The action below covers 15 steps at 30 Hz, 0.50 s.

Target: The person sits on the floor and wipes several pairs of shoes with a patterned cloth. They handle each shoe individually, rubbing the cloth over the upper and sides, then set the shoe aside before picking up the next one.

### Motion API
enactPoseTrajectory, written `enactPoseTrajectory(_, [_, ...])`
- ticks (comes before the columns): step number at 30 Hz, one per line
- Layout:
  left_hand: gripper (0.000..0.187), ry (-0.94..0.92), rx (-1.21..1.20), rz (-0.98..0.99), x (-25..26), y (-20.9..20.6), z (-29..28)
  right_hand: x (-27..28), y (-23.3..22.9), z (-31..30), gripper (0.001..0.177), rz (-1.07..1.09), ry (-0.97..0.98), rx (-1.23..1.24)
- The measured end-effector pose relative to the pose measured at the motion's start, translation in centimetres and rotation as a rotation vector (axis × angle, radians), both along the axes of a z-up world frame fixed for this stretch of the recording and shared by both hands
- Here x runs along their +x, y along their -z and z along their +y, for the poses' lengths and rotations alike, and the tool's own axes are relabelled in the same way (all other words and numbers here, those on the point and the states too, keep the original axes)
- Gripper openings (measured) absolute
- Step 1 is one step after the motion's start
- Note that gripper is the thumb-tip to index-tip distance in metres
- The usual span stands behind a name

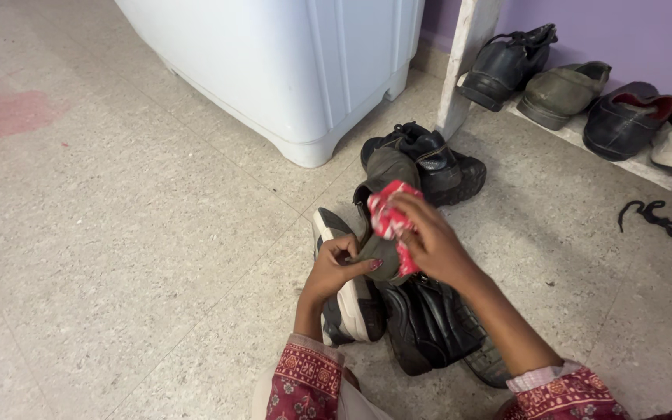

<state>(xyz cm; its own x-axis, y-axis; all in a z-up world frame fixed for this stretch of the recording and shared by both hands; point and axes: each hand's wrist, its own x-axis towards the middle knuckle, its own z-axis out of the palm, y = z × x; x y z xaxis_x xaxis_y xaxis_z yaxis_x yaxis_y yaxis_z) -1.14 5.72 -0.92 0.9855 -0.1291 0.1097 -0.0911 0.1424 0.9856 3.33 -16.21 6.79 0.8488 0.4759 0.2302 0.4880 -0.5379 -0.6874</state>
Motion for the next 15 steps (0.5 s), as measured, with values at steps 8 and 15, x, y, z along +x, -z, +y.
enactPoseTrajectory(8, [0.041, -0.413, 1.079, -0.490, -1.0, -2.0, -2.2, -1.5, 4.1, 1.4, 0.060, -0.165, -0.061, -0.002])
enactPoseTrajectory(15, [0.031, -0.133, 0.400, 0.276, -1.2, -0.6, -3.3, -2.4, 3.8, 1.6, 0.050, -0.130, -0.094, 0.086])
